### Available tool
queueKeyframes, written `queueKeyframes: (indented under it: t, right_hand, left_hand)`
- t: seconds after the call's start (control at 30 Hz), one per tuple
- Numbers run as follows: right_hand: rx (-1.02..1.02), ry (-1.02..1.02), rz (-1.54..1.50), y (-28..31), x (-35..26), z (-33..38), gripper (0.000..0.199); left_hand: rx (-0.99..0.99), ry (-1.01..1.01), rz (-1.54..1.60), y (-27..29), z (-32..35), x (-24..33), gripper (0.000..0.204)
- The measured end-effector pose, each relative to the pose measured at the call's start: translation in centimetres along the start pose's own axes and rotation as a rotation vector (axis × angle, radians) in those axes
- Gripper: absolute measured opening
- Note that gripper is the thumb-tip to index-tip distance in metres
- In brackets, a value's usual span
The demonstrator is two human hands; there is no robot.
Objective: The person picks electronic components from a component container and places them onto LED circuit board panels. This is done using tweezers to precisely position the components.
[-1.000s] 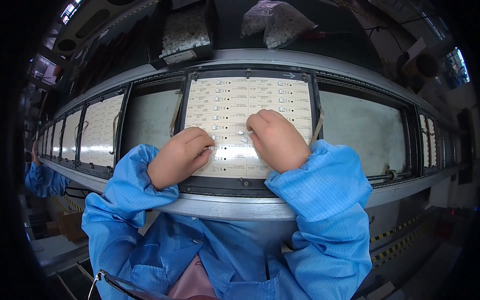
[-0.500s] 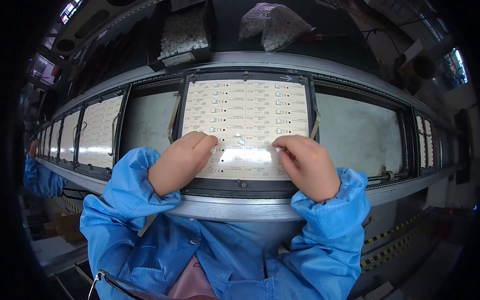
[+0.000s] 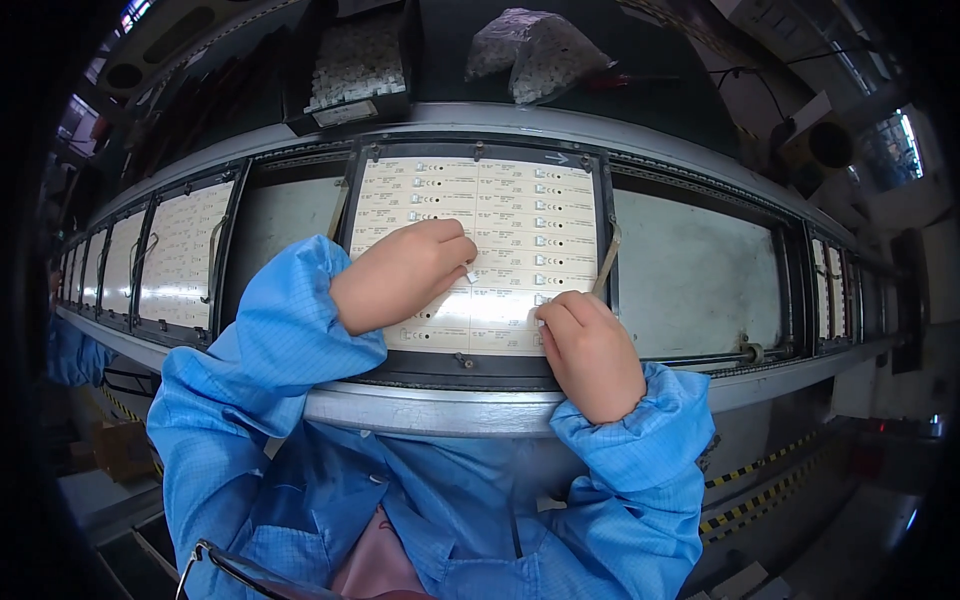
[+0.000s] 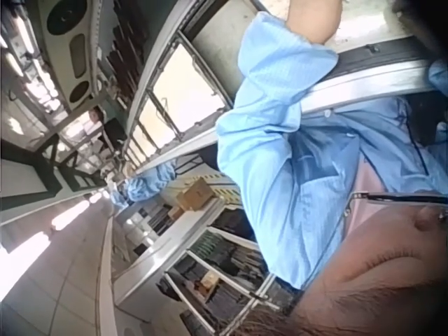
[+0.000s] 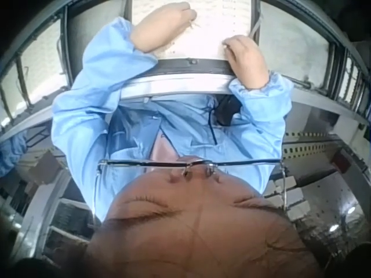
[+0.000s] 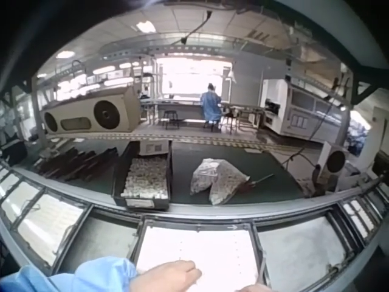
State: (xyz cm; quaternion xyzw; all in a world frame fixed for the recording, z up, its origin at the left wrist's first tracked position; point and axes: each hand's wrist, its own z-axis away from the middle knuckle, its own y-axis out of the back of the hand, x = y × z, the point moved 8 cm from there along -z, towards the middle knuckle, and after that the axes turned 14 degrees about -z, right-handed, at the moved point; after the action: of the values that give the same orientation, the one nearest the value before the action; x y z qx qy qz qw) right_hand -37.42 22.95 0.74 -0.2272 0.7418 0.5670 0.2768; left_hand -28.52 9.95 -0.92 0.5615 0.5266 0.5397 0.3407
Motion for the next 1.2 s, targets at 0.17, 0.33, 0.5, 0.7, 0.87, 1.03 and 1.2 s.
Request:
queueKeyframes:
  t: [0.17,0.33,0.5,0.7,0.87,1.03,1.2]
  right_hand:
    - [0.013,-0.011,0.015,0.2,-0.1,0.1,0.016]
    - [0.018,0.012,0.046,0.0,-0.4,0.0,0.016]
    - [-0.057,0.023,0.104,-0.6,-0.7,-0.2,0.017]
    - [-0.061,0.001,0.150,-0.5,-0.9,-0.1,0.017]
    - [-0.060,-0.005,0.163,-0.5,-1.1,-0.2,0.017]
    - [-0.048,-0.007,0.162,-0.4,-1.1,-0.2,0.017]
    - [-0.047,-0.026,0.154,-0.4,-1.0,-0.2,0.016]
  left_hand:
    - [-0.012,0.075,-0.005,2.3,1.2,-0.4,0.014]
    - [-0.022,0.099,0.030,4.0,4.0,-0.9,0.016]
    - [0.008,0.166,0.108,4.6,6.3,-0.7,0.013]
    - [0.073,0.351,0.265,3.8,7.7,-1.0,0.013]
    - [0.050,0.270,0.251,2.6,7.9,-0.4,0.014]
    - [0.052,0.204,0.260,2.6,7.6,0.2,0.012]
    - [0.127,0.187,0.197,2.5,7.9,-0.2,0.015]
